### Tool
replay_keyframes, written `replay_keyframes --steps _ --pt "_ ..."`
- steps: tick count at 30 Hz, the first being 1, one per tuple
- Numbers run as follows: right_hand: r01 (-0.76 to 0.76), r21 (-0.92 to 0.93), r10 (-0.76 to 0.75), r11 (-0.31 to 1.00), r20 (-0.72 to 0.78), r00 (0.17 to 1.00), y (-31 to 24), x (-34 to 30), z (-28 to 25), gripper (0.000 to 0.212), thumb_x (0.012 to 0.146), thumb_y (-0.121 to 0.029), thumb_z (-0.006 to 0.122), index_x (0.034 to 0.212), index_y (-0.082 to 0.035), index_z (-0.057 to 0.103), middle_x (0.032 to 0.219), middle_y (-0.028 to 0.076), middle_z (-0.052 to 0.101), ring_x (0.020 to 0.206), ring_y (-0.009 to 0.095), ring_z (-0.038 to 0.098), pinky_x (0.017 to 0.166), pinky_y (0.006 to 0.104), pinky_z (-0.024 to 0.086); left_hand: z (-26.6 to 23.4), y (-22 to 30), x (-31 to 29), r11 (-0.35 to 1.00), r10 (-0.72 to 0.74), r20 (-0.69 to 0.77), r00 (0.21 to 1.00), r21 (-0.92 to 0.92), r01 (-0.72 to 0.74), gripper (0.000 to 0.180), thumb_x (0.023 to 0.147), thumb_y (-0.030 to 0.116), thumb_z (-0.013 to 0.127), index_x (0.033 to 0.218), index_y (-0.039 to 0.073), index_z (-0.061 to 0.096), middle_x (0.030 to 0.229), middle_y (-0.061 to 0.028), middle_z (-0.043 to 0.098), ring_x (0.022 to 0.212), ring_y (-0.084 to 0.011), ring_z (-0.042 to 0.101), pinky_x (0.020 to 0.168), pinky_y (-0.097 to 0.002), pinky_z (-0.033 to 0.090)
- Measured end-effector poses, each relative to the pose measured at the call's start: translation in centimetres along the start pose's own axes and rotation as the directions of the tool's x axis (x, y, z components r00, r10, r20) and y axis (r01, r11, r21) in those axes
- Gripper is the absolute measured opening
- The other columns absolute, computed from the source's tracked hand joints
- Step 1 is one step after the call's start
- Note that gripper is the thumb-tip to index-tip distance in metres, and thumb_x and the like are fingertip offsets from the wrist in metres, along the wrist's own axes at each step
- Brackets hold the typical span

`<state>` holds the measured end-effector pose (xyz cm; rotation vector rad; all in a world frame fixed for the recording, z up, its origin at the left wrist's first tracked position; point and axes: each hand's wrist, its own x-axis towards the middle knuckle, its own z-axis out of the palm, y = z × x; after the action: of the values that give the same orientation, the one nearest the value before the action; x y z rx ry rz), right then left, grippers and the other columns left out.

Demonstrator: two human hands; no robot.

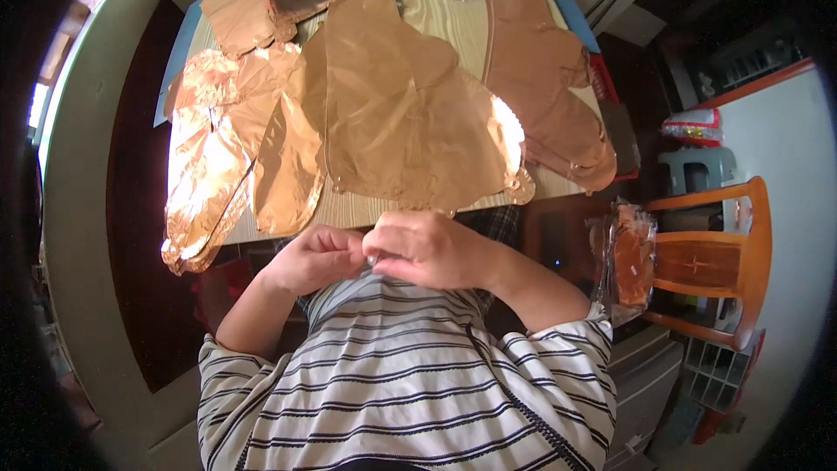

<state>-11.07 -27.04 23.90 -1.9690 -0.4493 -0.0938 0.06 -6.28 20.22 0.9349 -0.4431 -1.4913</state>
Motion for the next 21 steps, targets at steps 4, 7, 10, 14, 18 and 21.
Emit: replay_keyframes --steps 4,7,10,14,18,21 --pt "0.112 -0.072 -0.115 0.991 -0.031 0.993 -0.5 0.8 -0.4 0.02 0.078 -0.006 0.073 0.092 -0.006 0.058 0.081 0.008 0.057 0.075 0.029 0.061 0.067 0.0376 0.049 -0.5 0.2 0.5 0.986 -0.035 -0.024 0.999 -0.161 0.031 0.016 0.094 0.011 0.063 0.099 -0.003 0.069 0.089 -0.0029 0.068 0.077 -0.0067 0.06 0.067 -0.0207 0.046" --pt "0.076 -0.094 -0.08 0.993 -0.038 0.996 -0.3 1.3 -1.4 0.019 0.079 -0.006 0.073 0.091 -0.005 0.058 0.078 0.009 0.056 0.072 0.029 0.059 0.064 0.037 0.048 -0.2 0.9 1.3 0.956 -0.085 -0.034 0.996 -0.283 0.072 0.018 0.093 0.01 0.063 0.103 -0.004 0.068 0.08 -0.0013 0.064 0.071 -0.0096 0.058 0.068 -0.0228 0.045" --pt "-0.062 -0.047 0.064 0.997 0.032 0.997 0.5 2.1 -3.5 0.014 0.081 -0.005 0.071 0.088 -0.004 0.059 0.077 0.009 0.056 0.07 0.026 0.06 0.064 0.0358 0.047 1.0 2.3 1.8 0.885 -0.103 -0.203 0.974 -0.465 -0.004 0.02 0.094 0.011 0.06 0.106 -0.003 0.068 0.076 -0.0012 0.062 0.067 -0.0112 0.056 0.067 -0.0249 0.045" --pt "-0.256 0.24 0.313 0.936 -0.243 0.918 5.2 3.8 -9.2 0.005 0.087 -0.006 0.067 0.087 -0.002 0.064 0.076 0.003 0.065 0.068 0.008 0.061 0.062 0.0252 0.049 -1.5 1.0 0.9 0.849 0.069 -0.318 0.946 -0.479 -0.223 0.021 0.092 0.01 0.059 0.107 -0.002 0.067 0.075 -0.0052 0.063 0.067 -0.0149 0.056 0.068 -0.0302 0.046" --pt "-0.433 0.196 0.474 0.88 -0.421 0.773 13.3 7.4 -18.8 0.008 0.088 -0.008 0.067 0.084 -0.001 0.065 0.076 0.003 0.067 0.066 0.007 0.061 0.06 0.0231 0.051 -1.9 0.0 0.0 0.881 0.103 -0.309 0.946 -0.413 -0.23 0.017 0.093 0.007 0.058 0.103 -0.002 0.068 0.083 -0.009 0.068 0.071 -0.0184 0.063 0.072 -0.0346 0.053" --pt "-0.582 0.071 0.509 0.81 -0.578 0.637 20.8 10.0 -24.0 0.015 0.084 -0.014 0.071 0.087 0.0 0.068 0.074 0.009 0.069 0.067 0.016 0.065 0.063 0.0302 0.053 -0.9 0.2 0.2 0.905 0.094 -0.377 0.921 -0.354 -0.237 0.015 0.093 0.005 0.059 0.102 -0.003 0.069 0.084 -0.0097 0.069 0.071 -0.0176 0.063 0.072 -0.0337 0.053"
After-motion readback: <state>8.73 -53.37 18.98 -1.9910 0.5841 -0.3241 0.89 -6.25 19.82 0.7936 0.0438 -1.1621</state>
